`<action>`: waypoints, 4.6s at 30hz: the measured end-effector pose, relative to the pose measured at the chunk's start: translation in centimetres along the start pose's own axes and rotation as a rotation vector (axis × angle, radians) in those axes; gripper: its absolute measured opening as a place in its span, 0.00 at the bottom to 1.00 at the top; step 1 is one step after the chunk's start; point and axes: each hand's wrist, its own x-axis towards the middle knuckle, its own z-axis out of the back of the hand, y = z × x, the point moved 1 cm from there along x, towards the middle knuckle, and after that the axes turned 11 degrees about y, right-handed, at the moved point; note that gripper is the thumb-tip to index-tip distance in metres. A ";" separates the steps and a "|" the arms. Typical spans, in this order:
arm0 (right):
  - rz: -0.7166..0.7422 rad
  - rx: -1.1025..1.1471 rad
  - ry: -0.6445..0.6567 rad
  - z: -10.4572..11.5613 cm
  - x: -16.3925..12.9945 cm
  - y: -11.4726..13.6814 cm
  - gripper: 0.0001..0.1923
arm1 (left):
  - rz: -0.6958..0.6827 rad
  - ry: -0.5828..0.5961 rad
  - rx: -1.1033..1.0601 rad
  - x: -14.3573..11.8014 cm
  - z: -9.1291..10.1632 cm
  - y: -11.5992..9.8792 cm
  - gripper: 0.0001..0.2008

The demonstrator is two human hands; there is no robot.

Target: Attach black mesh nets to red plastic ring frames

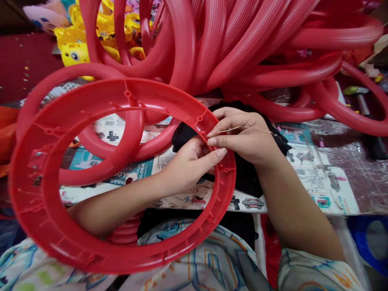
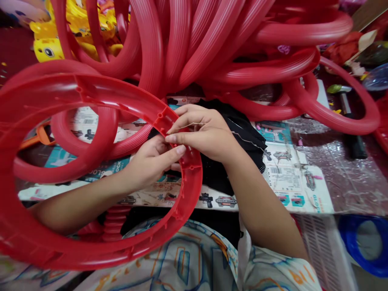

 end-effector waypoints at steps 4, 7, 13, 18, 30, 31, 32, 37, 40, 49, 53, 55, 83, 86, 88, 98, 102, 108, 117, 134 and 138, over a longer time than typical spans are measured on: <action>0.072 -0.117 -0.020 0.2 0.0 -0.2 0.04 | 0.010 -0.071 0.309 -0.1 0.6 -0.3 0.09; 0.148 -0.216 -0.035 0.4 0.0 -0.1 0.03 | 0.071 -0.075 0.571 -0.3 1.0 -0.6 0.09; 0.192 -0.290 0.029 0.4 -0.1 0.3 0.05 | 0.188 0.083 0.721 -0.6 0.4 -1.8 0.08; 0.183 -0.304 0.060 0.5 -0.1 0.3 0.05 | 0.332 0.182 0.811 -1.0 0.2 -2.4 0.06; 0.159 -0.335 0.076 0.5 -0.1 0.5 0.05 | 0.386 0.246 0.819 -0.9 0.1 -2.2 0.04; 0.152 -0.341 0.065 0.5 -0.1 0.5 0.05 | 0.382 0.234 0.816 -0.9 0.2 -2.2 0.04; 0.142 -0.339 0.053 0.5 -0.1 0.5 0.04 | 0.376 0.223 0.807 -0.9 0.2 -2.1 0.05; 0.094 -0.299 0.055 0.7 -0.2 1.0 0.04 | 0.360 0.232 0.760 -1.1 0.0 -2.1 0.06; 0.064 -0.297 0.094 0.7 -0.3 1.1 0.04 | 0.354 0.255 0.684 -1.4 -0.2 -2.1 0.05; 0.060 -0.327 0.148 1.0 -0.5 1.3 0.05 | 0.391 0.258 0.227 -1.6 -0.4 -2.0 0.08; 0.054 -0.318 0.124 1.1 -0.7 1.5 0.05 | 0.387 0.217 -0.113 -1.0 -0.3 -2.0 0.12; 0.064 -0.321 0.134 1.1 -0.8 1.6 0.05 | 0.319 0.149 -0.131 -0.8 -0.1 -1.7 0.14; 0.040 -0.139 0.018 -1.0 -0.3 0.2 0.07 | 0.107 0.000 0.266 -0.9 -0.6 -1.6 0.11; 0.096 -0.168 0.018 -1.0 -0.3 0.2 0.07 | 0.097 0.007 0.228 -0.9 -0.7 -1.7 0.09; 0.144 -0.195 0.026 -1.0 -0.3 0.2 0.07 | 0.087 0.016 0.234 -1.0 -0.9 -1.6 0.09; 0.128 -0.336 0.103 -0.6 -0.3 0.3 0.06 | 0.115 0.027 0.210 -1.0 -0.8 -1.0 0.10; 0.121 -0.311 0.088 -0.3 -0.2 0.2 0.06 | 0.138 0.009 0.227 -1.0 -0.8 -1.0 0.08; 0.149 -0.161 0.044 -0.4 -0.2 -0.5 0.06 | 0.120 -0.035 0.226 -0.8 -0.9 -1.5 0.06; 0.164 -0.219 0.023 -0.4 -0.7 0.6 0.04 | 0.269 0.080 0.088 -1.0 0.6 -2.2 0.04; 0.215 -0.361 0.050 -0.5 -0.5 -0.1 0.07 | 0.122 -0.219 0.602 -1.1 0.2 -3.5 0.04; 0.219 -0.365 0.067 -0.4 -0.3 -0.4 0.08 | 0.134 -0.230 0.606 -1.0 -0.1 -3.5 0.03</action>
